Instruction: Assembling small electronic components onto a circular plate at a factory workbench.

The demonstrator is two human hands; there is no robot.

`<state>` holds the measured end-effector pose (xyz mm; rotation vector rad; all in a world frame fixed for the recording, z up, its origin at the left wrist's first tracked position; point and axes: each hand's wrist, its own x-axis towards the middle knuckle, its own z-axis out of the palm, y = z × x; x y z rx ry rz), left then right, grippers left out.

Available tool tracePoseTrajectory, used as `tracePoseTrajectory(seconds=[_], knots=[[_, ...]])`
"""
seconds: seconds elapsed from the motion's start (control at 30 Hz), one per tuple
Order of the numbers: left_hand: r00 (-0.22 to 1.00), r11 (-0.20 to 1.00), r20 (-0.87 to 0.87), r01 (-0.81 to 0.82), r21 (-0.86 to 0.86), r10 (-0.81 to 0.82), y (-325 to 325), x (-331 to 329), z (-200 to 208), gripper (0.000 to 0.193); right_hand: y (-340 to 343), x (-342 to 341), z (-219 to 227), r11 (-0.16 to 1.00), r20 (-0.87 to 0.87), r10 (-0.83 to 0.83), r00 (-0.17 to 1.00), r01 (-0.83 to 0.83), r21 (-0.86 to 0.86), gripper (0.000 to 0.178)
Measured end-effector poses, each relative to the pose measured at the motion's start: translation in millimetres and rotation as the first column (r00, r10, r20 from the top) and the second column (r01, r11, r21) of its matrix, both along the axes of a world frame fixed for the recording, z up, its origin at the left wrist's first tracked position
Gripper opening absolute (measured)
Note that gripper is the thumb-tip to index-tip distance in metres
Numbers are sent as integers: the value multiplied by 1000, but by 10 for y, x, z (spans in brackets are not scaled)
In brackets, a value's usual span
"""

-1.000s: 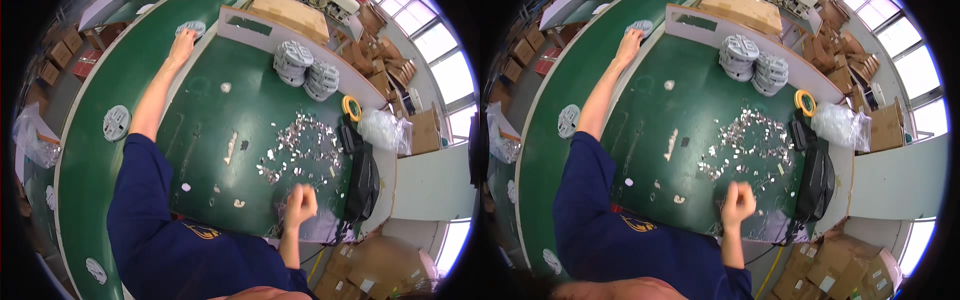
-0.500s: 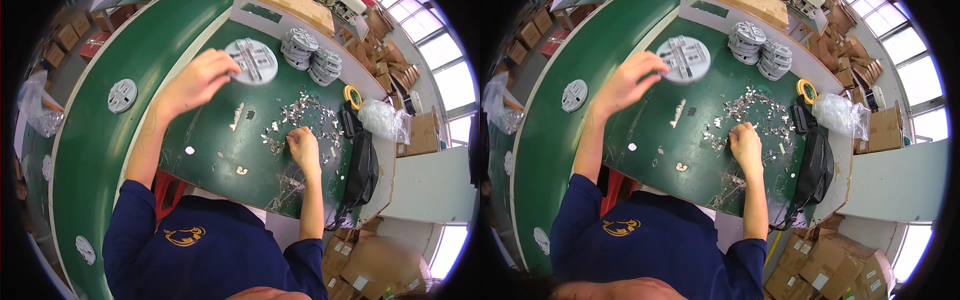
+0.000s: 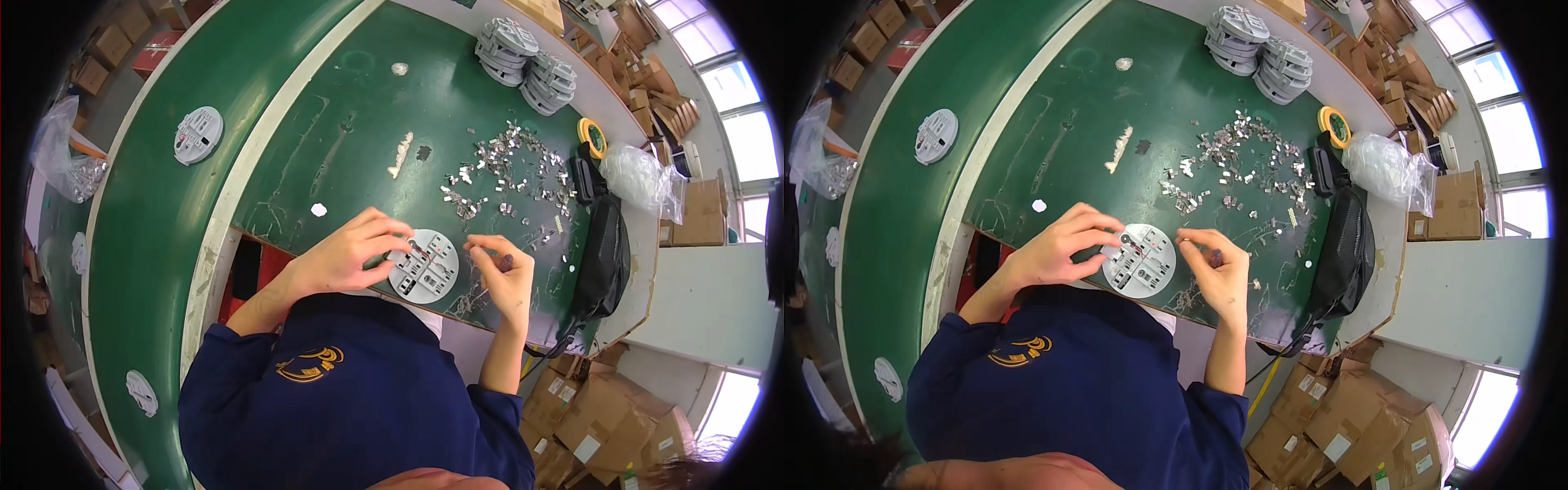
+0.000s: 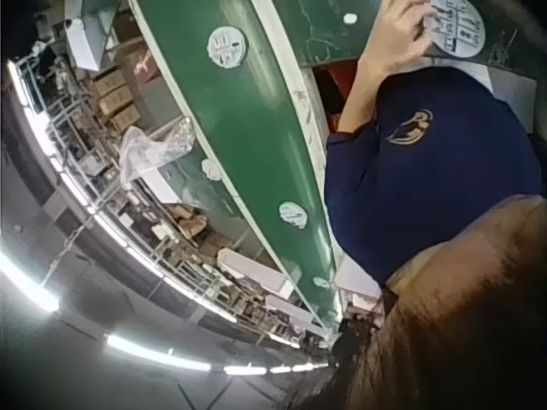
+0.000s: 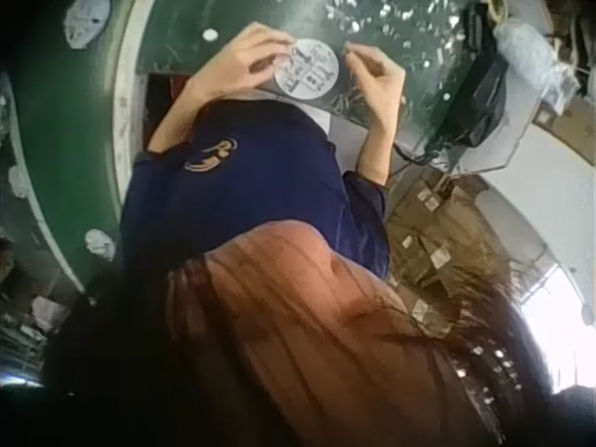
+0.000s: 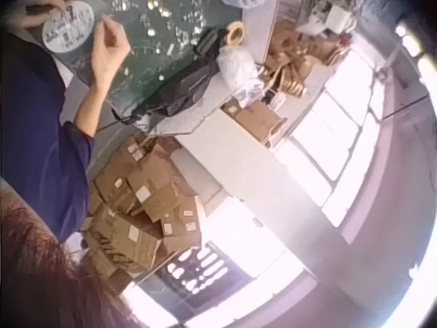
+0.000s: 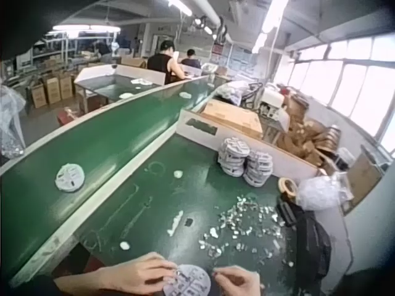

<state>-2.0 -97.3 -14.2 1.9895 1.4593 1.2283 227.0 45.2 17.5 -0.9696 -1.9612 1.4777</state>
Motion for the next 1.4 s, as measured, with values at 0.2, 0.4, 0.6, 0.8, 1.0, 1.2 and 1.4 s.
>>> tracePoseTrajectory(seconds=[0.2, 0.4, 0.6, 0.8, 1.0, 1.2, 1.4], knots=[[997, 997, 17, -70, 33, 69, 123, 292, -177, 46, -105, -22, 28, 985, 29, 20, 999, -15, -171, 12], [939, 939, 17, -344, 5, 343, -2, 571, -172, 38, -158, -11, -11, 999, 70, 35, 997, -34, -11, 12], [965, 979, 170, -191, -74, 202, 151, 427, -248, 21, -185, -65, -30, 988, 41, 54, 998, -47, -148, 11], [942, 972, 249, -201, -124, 226, 173, 406, -241, 11, -214, -85, -84, 981, 95, 7, 995, 11, -193, 9], [922, 961, 270, -259, -100, 276, 197, 446, -301, 9, -328, -216, -58, 990, 150, 98, 984, -80, -120, 7], [929, 961, 247, -269, -63, 276, 196, 438, -291, 10, -336, -204, -48, 995, 70, 21, 997, -14, -99, 7], [962, 979, 185, -190, -79, 201, 196, 417, -205, 10, -156, -194, 12, 982, 61, -59, 996, 69, -174, 8]])
